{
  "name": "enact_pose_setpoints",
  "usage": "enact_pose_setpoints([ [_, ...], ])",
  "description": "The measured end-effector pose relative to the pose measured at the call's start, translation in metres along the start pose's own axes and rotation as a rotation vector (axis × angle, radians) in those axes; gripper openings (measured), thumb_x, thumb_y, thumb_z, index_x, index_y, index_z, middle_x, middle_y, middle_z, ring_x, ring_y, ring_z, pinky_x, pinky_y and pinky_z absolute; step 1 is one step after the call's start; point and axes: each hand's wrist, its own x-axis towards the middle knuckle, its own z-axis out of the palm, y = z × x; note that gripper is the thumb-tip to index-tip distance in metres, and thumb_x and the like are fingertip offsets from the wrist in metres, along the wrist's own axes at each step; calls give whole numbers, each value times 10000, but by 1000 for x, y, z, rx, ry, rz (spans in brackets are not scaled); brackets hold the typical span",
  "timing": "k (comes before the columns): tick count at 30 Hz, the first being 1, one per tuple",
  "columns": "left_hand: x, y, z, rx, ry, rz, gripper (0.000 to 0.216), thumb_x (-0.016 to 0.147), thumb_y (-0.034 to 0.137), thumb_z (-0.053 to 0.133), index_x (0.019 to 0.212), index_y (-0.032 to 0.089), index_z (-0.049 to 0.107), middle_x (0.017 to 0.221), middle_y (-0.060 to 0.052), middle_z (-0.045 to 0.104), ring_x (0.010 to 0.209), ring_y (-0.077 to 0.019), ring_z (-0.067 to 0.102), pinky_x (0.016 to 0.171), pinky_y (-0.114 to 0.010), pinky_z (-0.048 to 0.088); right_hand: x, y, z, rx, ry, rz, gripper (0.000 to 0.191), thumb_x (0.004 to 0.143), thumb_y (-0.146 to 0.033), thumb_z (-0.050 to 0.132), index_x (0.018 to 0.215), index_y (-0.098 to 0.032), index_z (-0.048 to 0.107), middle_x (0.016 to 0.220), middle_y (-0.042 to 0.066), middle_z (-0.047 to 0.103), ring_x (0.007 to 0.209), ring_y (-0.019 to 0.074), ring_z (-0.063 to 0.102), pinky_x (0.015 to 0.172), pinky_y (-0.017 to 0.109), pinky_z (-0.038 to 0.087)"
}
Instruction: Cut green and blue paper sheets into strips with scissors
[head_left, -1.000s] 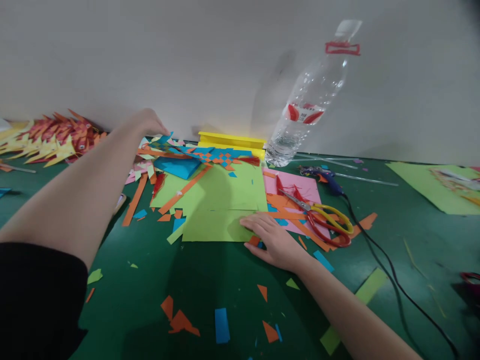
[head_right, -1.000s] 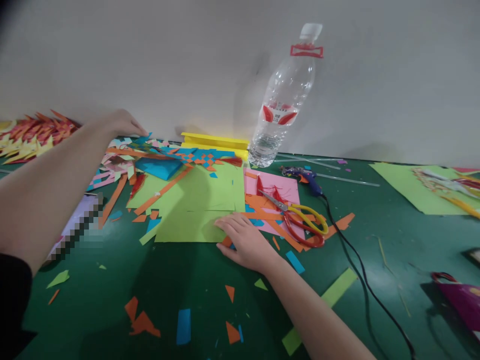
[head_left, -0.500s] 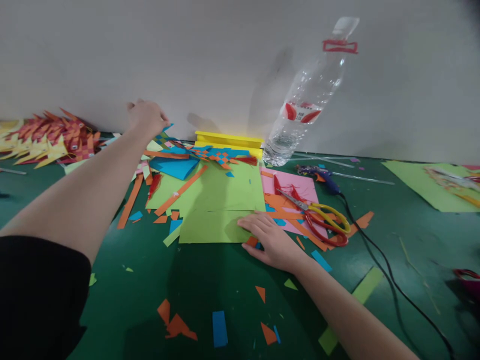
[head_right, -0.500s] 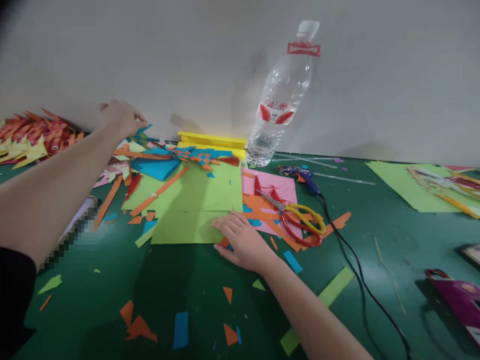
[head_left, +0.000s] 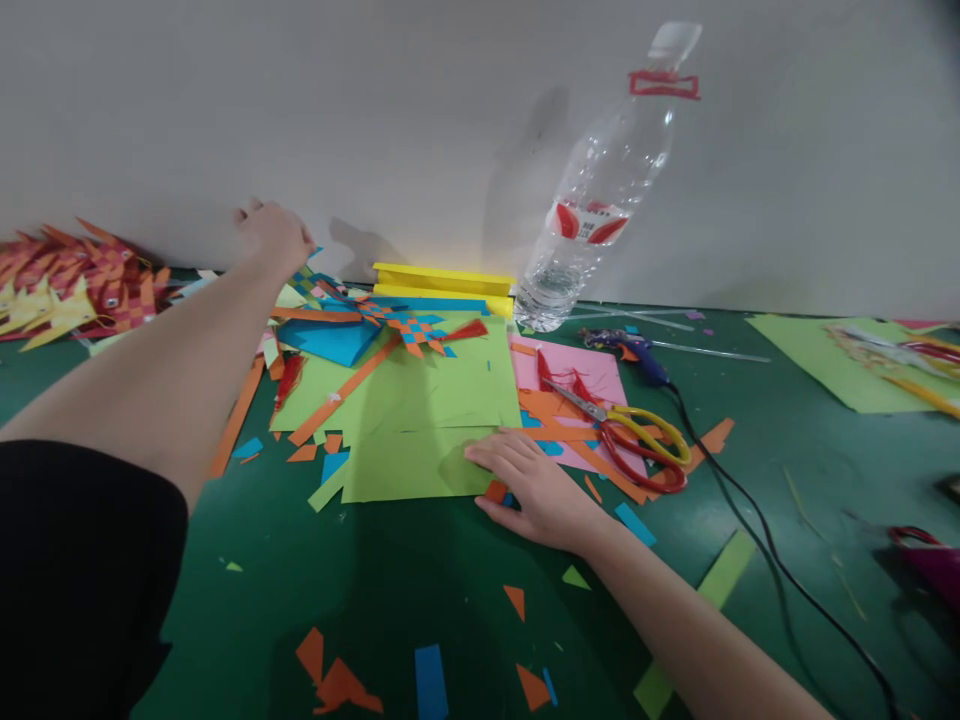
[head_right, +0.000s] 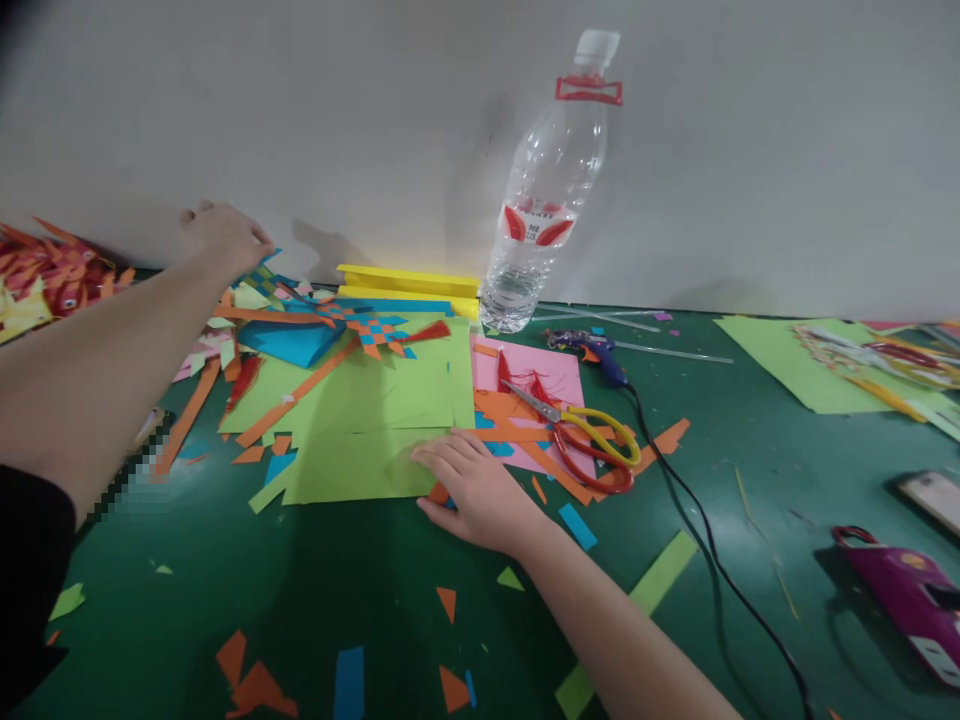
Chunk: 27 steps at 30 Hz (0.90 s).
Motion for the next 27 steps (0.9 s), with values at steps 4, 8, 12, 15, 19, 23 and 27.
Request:
enact_pose_setpoints([
  [4,3,6,0,-27,-8,9,313,985,320,622,1042,47,762,1350,-175,597,1259,-320,382,1097,-542,267,1,-2,-2,-40,9,-8,407,986,-351,546,1360,-194,535,1295,123,712,1241,265,637,1165,590,395],
  [8,1,8,-4,-52,-12,22,269,967,258,648,1067,32,753,1354,-174,581,1267,-299,360,1122,-521,217,3,-8,-5,-144,143,-66,326,989,-314,536,1289,-201,599,1186,106,753,1137,263,674,1090,529,440],
  [12,-3,7,-7,-81,-18,37,282,971,252,623,1069,15,741,1326,-178,579,1249,-300,355,1114,-531,214,20,-17,-7,-196,358,-5,199,967,-196,545,1121,-208,671,968,70,776,906,213,677,867,400,472],
  [15,-7,4,-7,-113,-27,40,284,964,283,627,1038,33,741,1265,-156,609,1200,-282,358,1110,-544,221,56,-17,-11,-305,326,32,174,975,-260,559,1066,-188,689,956,81,770,908,229,651,863,404,444],
  [19,-12,-2,-5,-149,-29,51,235,943,247,648,1031,49,739,1212,-142,618,1147,-256,354,1112,-534,223,122,-5,-14,-466,129,96,255,946,-346,615,1102,-159,689,1090,139,740,1064,298,615,977,464,401],
  [23,-13,-11,-6,-170,-13,58,242,950,256,651,1031,43,734,1214,-124,611,1144,-246,363,1116,-537,234,173,8,-4,-520,-5,146,407,911,-414,658,1207,-135,654,1300,182,665,1217,335,561,1104,521,340],
  [27,-10,-15,-7,-178,5,37,251,971,289,656,1032,59,735,1218,-101,624,1164,-238,376,1126,-534,250,196,16,9,-535,-37,147,437,874,-408,688,1206,-126,651,1316,179,652,1258,345,546,1185,562,268],
])
